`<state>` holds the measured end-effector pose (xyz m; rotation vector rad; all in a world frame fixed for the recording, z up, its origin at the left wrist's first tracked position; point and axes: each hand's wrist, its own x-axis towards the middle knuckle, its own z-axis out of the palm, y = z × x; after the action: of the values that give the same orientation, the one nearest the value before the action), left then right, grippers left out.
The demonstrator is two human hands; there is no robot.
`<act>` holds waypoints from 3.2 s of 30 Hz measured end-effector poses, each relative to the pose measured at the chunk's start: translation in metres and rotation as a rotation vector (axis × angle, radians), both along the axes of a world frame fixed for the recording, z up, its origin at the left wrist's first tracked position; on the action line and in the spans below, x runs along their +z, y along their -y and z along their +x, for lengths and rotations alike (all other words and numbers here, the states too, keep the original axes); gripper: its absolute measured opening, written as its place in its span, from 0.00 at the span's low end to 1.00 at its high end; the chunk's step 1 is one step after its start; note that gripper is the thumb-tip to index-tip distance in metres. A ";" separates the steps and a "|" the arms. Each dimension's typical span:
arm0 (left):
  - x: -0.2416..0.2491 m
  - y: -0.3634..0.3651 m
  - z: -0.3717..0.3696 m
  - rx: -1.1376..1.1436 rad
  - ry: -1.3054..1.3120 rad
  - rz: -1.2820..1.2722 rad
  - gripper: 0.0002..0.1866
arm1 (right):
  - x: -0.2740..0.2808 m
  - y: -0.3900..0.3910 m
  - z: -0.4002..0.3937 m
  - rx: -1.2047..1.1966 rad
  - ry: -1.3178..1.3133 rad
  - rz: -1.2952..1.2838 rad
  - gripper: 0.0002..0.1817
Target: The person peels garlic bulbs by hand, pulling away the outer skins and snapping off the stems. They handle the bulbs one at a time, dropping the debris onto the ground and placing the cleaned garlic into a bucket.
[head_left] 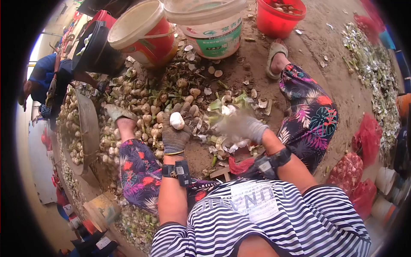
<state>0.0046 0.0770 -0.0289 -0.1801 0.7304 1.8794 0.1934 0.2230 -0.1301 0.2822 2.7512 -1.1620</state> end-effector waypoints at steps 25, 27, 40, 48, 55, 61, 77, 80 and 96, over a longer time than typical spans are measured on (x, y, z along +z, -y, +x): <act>-0.020 -0.017 0.039 0.203 -0.661 -0.657 0.13 | 0.140 0.032 -0.020 -0.340 0.183 -0.113 0.20; -0.019 -0.017 0.042 0.258 -0.680 -0.691 0.13 | 0.136 0.033 -0.021 -0.343 0.147 -0.105 0.19; -0.013 -0.026 0.047 0.044 -0.881 -0.781 0.17 | 0.100 0.022 -0.007 -0.025 0.100 0.158 0.17; 0.005 -0.023 0.066 0.107 -0.883 -0.652 0.11 | 0.113 0.028 -0.016 -0.368 -0.134 -0.525 0.18; -0.015 -0.010 0.039 0.163 -0.572 -0.535 0.12 | 0.067 0.029 -0.009 -0.377 -0.271 -0.220 0.18; -0.010 -0.020 0.070 0.199 -0.993 -0.749 0.11 | 0.120 0.033 -0.021 -0.546 -0.061 -0.201 0.16; 0.000 -0.024 0.075 0.195 -0.882 -0.626 0.09 | 0.118 0.031 -0.024 -0.602 -0.051 -0.254 0.14; -0.012 -0.017 0.069 0.198 -0.728 -0.617 0.08 | 0.071 0.017 -0.025 -0.618 -0.128 -0.128 0.13; 0.022 -0.018 0.052 0.189 -0.883 -0.680 0.13 | 0.091 0.022 -0.015 -0.330 -0.031 -0.221 0.16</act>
<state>0.0568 0.0952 -0.0074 0.1861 2.0055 1.7798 0.1786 0.2006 -0.0386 0.7159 2.6357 -1.5436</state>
